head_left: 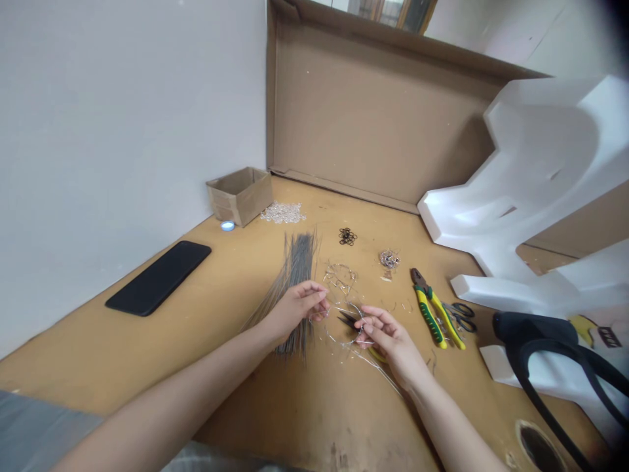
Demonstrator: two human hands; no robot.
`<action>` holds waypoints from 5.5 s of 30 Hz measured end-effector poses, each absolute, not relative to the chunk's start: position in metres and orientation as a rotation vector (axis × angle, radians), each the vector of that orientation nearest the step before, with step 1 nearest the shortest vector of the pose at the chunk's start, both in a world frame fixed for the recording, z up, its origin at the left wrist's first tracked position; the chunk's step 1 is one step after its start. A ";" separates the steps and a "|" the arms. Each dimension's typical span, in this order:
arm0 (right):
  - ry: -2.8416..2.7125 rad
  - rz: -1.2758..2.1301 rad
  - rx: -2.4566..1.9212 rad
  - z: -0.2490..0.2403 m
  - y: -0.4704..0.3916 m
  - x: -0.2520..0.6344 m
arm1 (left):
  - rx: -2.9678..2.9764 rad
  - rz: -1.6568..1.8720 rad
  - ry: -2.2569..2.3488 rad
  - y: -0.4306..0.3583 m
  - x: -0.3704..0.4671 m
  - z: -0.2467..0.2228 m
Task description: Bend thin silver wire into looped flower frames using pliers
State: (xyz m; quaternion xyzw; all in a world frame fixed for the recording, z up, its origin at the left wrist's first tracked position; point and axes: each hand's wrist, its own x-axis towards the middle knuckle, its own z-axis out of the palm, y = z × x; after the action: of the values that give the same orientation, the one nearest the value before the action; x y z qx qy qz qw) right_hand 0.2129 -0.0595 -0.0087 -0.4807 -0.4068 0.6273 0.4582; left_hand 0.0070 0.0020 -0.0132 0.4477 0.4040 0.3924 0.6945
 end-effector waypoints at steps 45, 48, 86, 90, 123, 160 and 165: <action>-0.835 1.358 -1.080 -0.013 -0.055 0.216 | 1.528 0.557 1.056 -0.014 0.013 -0.018; -0.836 1.366 -1.050 -0.012 -0.055 0.216 | 1.339 0.519 0.993 -0.013 0.017 -0.020; -0.908 1.382 -1.102 -0.009 -0.059 0.211 | 1.132 0.822 0.921 -0.011 0.023 -0.020; -0.910 1.384 -1.059 -0.014 -0.061 0.206 | 1.242 1.043 1.036 -0.012 0.023 -0.020; -0.854 1.345 -1.160 -0.016 -0.062 0.205 | 2.029 0.772 1.190 -0.023 0.016 -0.019; -0.863 1.334 -1.191 -0.011 -0.062 0.208 | 1.355 0.835 0.891 -0.020 0.023 -0.021; -0.870 1.340 -1.200 -0.012 -0.060 0.208 | 1.337 0.776 0.889 -0.015 0.021 -0.025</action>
State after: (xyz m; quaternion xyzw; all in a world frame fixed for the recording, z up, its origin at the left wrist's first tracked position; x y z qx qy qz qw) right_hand 0.2084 -0.0601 -0.0117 -0.5052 -0.3661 0.5638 0.5411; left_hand 0.0208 -0.0152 -0.0250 0.5835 0.3880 0.3385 0.6280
